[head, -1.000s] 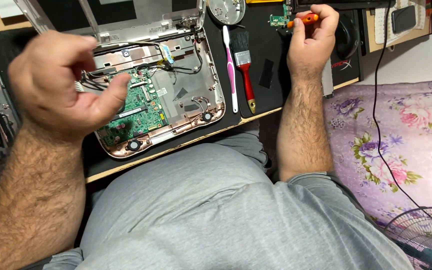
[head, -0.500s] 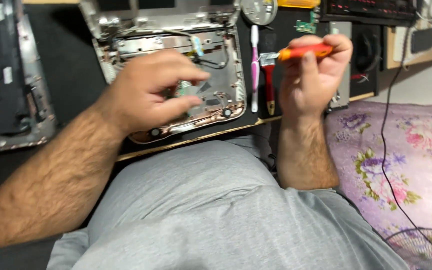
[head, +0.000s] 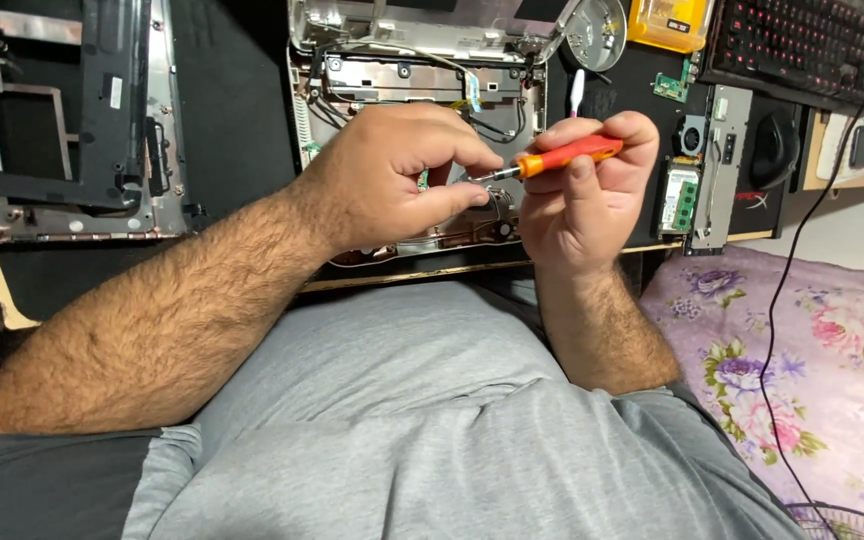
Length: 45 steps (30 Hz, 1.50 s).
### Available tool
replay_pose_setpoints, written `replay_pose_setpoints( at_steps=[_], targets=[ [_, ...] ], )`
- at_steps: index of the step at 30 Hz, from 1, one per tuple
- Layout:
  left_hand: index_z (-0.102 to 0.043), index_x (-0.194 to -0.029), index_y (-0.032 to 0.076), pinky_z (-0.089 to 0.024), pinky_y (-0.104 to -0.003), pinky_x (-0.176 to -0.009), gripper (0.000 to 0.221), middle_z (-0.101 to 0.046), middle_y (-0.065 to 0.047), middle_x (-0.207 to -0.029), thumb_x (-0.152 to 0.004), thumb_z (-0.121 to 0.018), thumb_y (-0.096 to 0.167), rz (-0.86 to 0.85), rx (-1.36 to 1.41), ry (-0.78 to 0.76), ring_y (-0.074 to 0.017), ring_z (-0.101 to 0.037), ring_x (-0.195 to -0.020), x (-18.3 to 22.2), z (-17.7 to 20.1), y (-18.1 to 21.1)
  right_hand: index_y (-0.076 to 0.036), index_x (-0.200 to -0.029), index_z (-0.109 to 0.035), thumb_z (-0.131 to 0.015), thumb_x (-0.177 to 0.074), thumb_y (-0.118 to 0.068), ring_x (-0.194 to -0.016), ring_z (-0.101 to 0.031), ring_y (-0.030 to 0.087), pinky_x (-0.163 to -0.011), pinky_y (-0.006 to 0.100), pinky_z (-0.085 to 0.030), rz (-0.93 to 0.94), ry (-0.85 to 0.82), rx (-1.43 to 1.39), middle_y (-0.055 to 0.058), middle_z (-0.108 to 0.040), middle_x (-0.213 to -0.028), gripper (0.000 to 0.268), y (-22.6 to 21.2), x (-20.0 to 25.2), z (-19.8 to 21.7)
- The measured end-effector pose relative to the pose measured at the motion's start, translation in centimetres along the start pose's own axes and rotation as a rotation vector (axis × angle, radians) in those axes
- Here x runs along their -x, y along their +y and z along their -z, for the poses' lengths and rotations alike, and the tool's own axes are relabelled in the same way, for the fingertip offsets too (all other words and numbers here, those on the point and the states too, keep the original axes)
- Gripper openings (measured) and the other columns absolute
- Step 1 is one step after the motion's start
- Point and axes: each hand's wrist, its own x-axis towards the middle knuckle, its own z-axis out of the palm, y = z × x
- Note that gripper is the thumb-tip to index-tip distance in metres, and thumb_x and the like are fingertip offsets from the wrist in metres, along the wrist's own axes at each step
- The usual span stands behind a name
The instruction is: Disassembling a laptop by removing screws and internal components like the cooling fan using a screwdriver.
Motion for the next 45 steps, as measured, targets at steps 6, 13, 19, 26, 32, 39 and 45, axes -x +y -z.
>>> replay_pose_setpoints(
  at_steps=[6,13,19,26,32,39,45],
  targets=[
    [-0.076,-0.106,0.006,-0.058,-0.033,-0.081,0.012,-0.077,-0.007,-0.100,-0.095,-0.078,0.011,-0.008,-0.026,0.013,-0.0213,-0.072,-0.092,0.1,-0.2,-0.2,-0.015,-0.127,-0.046,-0.068,-0.106,-0.016,-0.084,-0.069,0.032,-0.077,0.035,-0.060,0.040,0.029,0.068,0.023,-0.066,-0.107,0.030,-0.1,0.1,0.5],
    [-0.076,-0.096,0.007,-0.054,-0.031,-0.073,0.008,-0.075,-0.004,-0.091,-0.095,-0.082,0.013,-0.047,-0.103,0.002,-0.0194,-0.070,-0.084,0.1,-0.3,-0.8,-0.016,-0.125,-0.044,-0.070,-0.105,-0.017,-0.080,-0.066,0.032,-0.075,0.037,-0.060,0.151,0.029,0.141,0.025,-0.063,-0.104,0.033,-0.3,0.2,0.2],
    [-0.076,-0.091,0.010,-0.052,-0.033,-0.069,0.013,-0.072,-0.002,-0.087,-0.099,-0.080,0.020,-0.101,-0.163,-0.030,-0.0197,-0.068,-0.080,0.1,-0.2,-0.9,-0.016,-0.125,-0.043,-0.070,-0.103,-0.019,-0.079,-0.062,0.032,-0.071,0.037,-0.057,0.270,-0.018,0.241,0.026,-0.061,-0.099,0.035,-1.1,0.0,-0.4],
    [-0.075,-0.092,0.010,-0.051,-0.035,-0.069,0.015,-0.071,-0.002,-0.086,-0.101,-0.081,0.021,-0.172,-0.209,-0.022,-0.0221,-0.066,-0.079,0.1,-0.2,-1.1,-0.014,-0.122,-0.043,-0.068,-0.103,-0.018,-0.078,-0.064,0.034,-0.069,0.041,-0.059,0.346,-0.091,0.301,0.025,-0.061,-0.096,0.031,-1.8,-0.3,-1.1],
    [-0.075,-0.088,0.012,-0.051,-0.035,-0.068,0.017,-0.070,0.000,-0.084,-0.101,-0.081,0.022,-0.170,-0.265,-0.032,-0.0203,-0.066,-0.078,0.1,-0.1,-1.1,-0.014,-0.125,-0.045,-0.065,-0.102,-0.011,-0.081,-0.064,0.033,-0.074,0.043,-0.061,0.397,-0.143,0.323,0.025,-0.061,-0.097,0.031,-1.9,-0.4,-1.3],
    [-0.079,-0.089,0.016,-0.050,-0.034,-0.063,0.014,-0.071,0.003,-0.083,-0.101,-0.078,0.025,-0.148,-0.381,-0.069,-0.0192,-0.066,-0.077,0.2,-0.3,-1.5,-0.012,-0.127,-0.045,-0.062,-0.099,-0.002,-0.079,-0.066,0.035,-0.073,0.045,-0.060,0.514,-0.331,0.401,0.027,-0.062,-0.094,0.034,-2.7,-1.0,-1.6],
    [-0.077,-0.089,0.016,-0.049,-0.035,-0.063,0.015,-0.071,0.003,-0.082,-0.101,-0.079,0.024,-0.165,-0.388,-0.068,-0.0200,-0.066,-0.076,0.2,-0.3,-1.4,-0.010,-0.132,-0.046,-0.060,-0.100,0.002,-0.082,-0.067,0.035,-0.073,0.045,-0.060,0.544,-0.400,0.404,0.027,-0.062,-0.098,0.037,-2.7,-1.3,-1.7]
  ],
)
